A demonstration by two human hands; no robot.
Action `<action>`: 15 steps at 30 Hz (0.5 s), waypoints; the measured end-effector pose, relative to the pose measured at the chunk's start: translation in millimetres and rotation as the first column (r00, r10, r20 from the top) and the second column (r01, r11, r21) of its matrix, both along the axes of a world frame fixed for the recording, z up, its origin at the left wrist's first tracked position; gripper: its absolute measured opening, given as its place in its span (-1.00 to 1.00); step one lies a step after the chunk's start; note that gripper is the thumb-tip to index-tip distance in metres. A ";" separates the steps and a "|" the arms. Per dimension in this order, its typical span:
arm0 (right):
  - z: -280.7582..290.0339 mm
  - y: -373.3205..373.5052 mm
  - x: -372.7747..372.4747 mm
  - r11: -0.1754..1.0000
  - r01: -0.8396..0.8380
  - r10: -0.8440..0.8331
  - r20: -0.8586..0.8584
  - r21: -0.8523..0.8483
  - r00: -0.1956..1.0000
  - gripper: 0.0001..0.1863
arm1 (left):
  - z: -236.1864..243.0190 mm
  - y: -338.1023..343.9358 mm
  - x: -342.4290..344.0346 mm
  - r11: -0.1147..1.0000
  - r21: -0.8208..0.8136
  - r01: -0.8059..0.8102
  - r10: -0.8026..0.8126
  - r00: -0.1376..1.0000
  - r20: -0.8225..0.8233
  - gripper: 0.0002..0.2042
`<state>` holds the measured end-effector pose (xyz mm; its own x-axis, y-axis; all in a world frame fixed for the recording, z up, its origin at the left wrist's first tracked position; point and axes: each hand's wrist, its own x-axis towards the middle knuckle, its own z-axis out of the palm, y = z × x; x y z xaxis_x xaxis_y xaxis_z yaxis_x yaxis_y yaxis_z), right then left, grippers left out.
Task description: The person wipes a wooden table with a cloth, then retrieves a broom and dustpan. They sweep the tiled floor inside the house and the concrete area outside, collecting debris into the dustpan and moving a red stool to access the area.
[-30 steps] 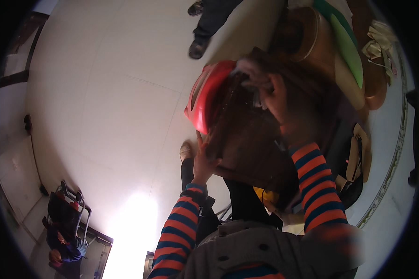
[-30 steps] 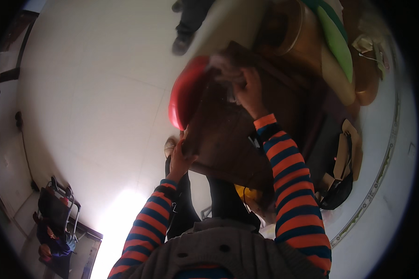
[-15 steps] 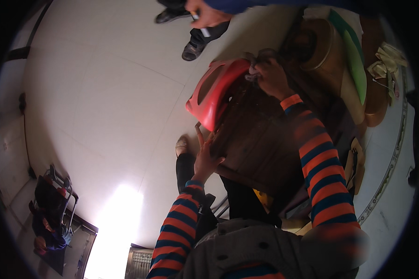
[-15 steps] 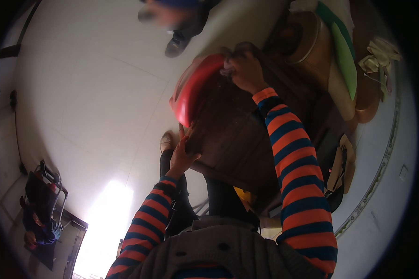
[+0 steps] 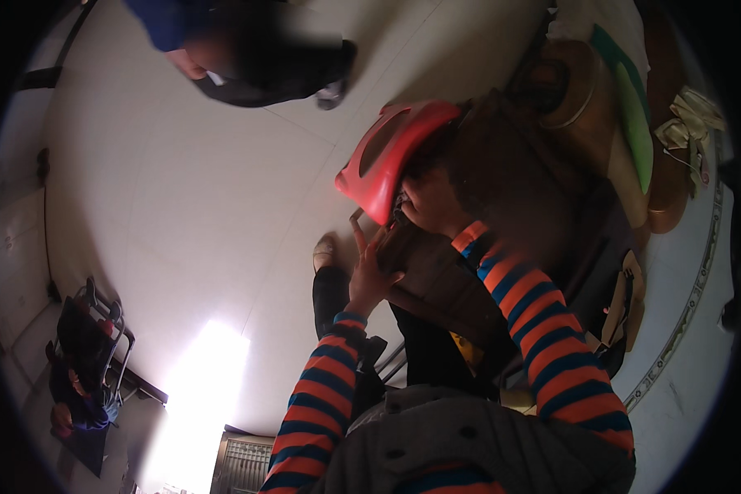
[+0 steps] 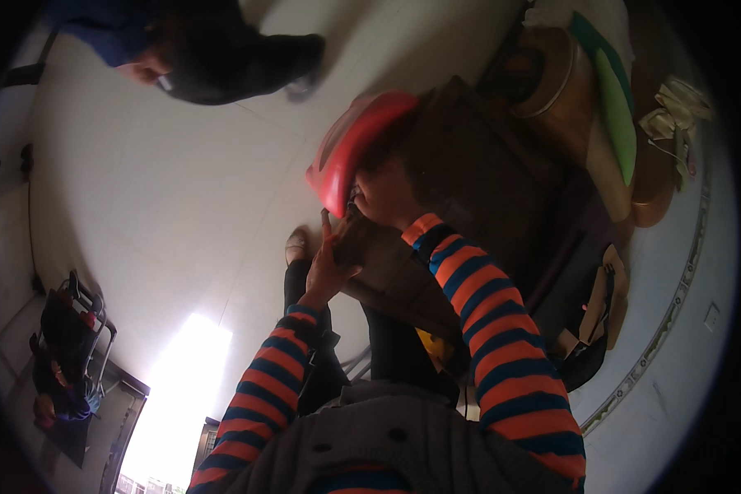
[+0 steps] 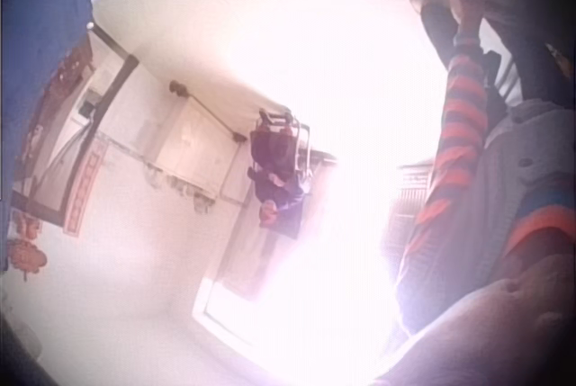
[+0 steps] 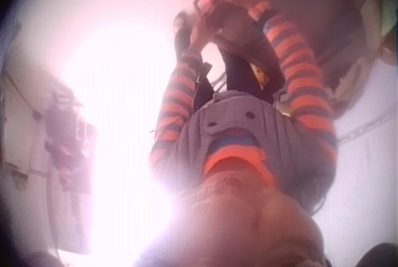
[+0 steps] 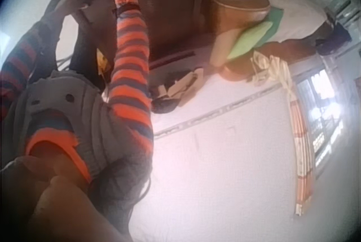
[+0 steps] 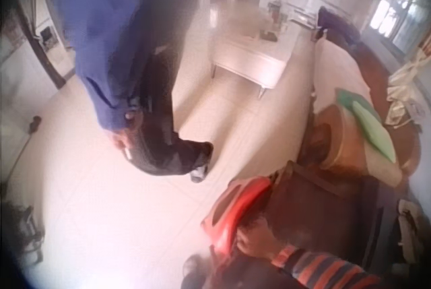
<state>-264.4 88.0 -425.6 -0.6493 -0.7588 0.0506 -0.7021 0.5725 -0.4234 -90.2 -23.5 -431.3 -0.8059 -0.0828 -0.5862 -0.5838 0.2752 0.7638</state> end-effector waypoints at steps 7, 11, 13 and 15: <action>8.1 7.9 23.7 0.985 0.129 -0.054 0.507 -0.115 0.860 -0.83 | -8.8 0.9 2.7 1.000 0.015 -0.006 0.006 1.000 -0.001 -0.34; 18.4 46.1 16.5 0.972 -0.034 0.090 0.231 -0.234 0.969 -0.79 | -5.7 -0.3 -0.2 0.998 -0.033 0.047 -0.047 0.999 0.007 -0.31; 19.0 75.3 -0.3 0.863 0.412 -0.168 0.602 -0.293 0.781 -0.74 | -1.6 -0.6 -2.6 0.998 -0.043 0.046 -0.046 0.999 0.004 -0.26; 17.7 109.6 -27.5 0.507 0.820 -0.116 0.921 -0.267 0.372 -0.69 | 3.2 -1.2 -4.7 0.999 -0.036 0.022 -0.023 1.000 -0.013 -0.23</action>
